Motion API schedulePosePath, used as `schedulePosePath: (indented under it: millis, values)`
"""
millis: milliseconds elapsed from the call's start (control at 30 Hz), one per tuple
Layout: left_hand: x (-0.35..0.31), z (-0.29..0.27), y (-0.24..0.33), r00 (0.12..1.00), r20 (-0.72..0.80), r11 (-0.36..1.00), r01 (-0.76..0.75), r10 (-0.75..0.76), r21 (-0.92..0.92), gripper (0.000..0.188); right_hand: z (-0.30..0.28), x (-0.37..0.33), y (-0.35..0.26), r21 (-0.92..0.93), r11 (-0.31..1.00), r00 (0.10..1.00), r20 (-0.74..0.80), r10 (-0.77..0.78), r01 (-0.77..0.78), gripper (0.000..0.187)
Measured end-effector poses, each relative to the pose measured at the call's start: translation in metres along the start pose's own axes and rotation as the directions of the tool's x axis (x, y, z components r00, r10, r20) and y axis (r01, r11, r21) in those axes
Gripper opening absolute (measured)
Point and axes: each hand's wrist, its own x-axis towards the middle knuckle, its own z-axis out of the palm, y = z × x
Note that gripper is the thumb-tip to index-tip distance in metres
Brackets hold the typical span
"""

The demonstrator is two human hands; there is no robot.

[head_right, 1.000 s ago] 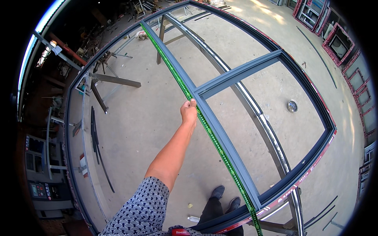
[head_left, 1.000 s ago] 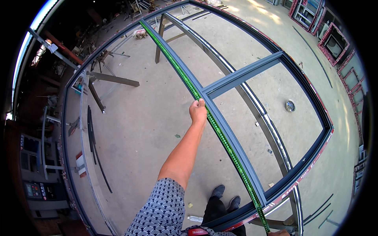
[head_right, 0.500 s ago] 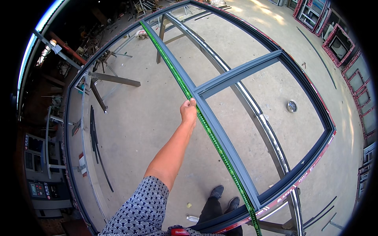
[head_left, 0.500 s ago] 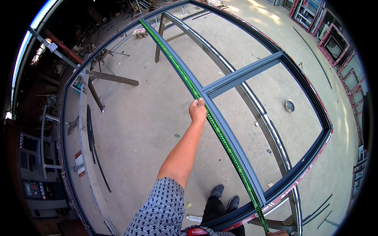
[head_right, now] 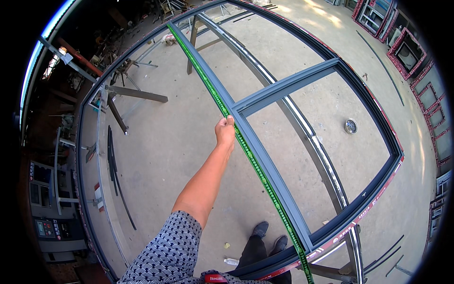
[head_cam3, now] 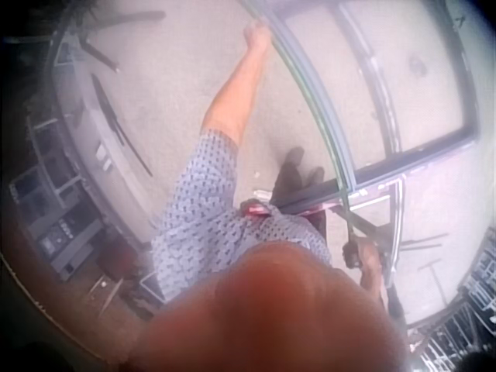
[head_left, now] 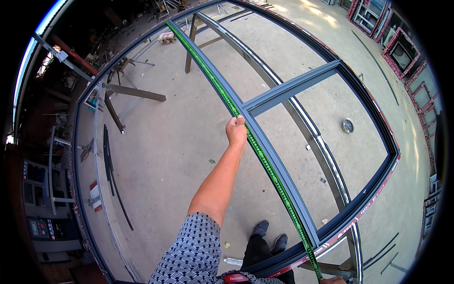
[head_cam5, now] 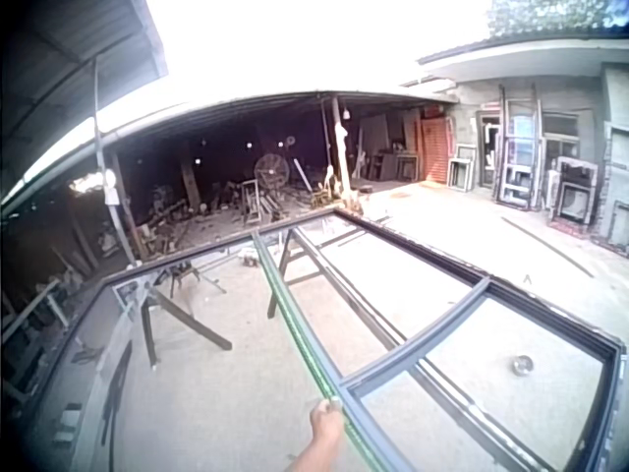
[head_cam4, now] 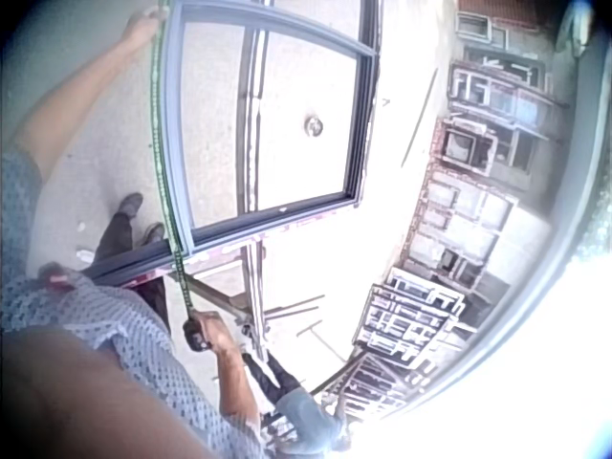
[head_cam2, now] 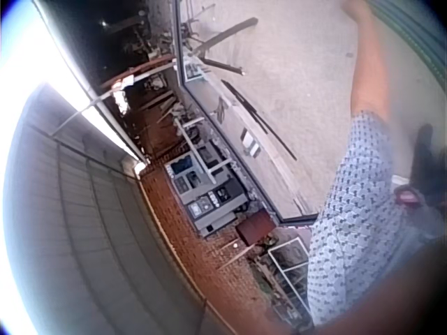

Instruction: The person measures a large window frame with a tape measure, then retrieves a long metal profile and cuts it using a miter saw. They measure the cut piece and place it on the frame.

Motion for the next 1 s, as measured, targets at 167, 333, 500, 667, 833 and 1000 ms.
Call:
schedulePosePath:
  millis: [167,333,500,667,833,1000]
  values:
    - [-0.001,-0.002,0.002,1.000,-0.016,1.000,-0.010,0.010,0.029,0.038,0.005,-0.004,-0.005,-0.006,1.000,1.000,-0.021,0.006,-0.006,0.033]
    - [0.001,-0.003,0.000,0.999,-0.027,0.998,-0.023,0.025,0.062,0.038,0.011,-0.007,-0.011,-0.065,0.998,0.997,-0.070,0.013,-0.017,0.034]
    - [0.000,0.000,-0.002,0.999,-0.034,1.000,-0.018,0.019,0.014,0.035,0.009,-0.008,-0.010,-0.042,0.999,0.998,-0.053,0.016,-0.018,0.035]
    - [0.007,-0.002,-0.008,0.998,-0.042,0.996,-0.043,0.047,0.079,0.034,0.016,-0.014,-0.017,-0.181,0.984,0.989,-0.141,-0.033,0.007,0.037]
    - [0.002,0.000,0.001,0.999,-0.038,0.999,0.007,-0.006,0.040,0.034,0.015,-0.012,-0.015,-0.314,0.949,0.985,-0.150,-0.090,0.039,0.041]
    - [-0.002,0.001,0.010,0.999,-0.024,0.999,0.030,-0.030,0.027,0.038,0.013,-0.010,-0.020,-0.361,0.932,0.983,-0.163,-0.084,0.020,0.044]
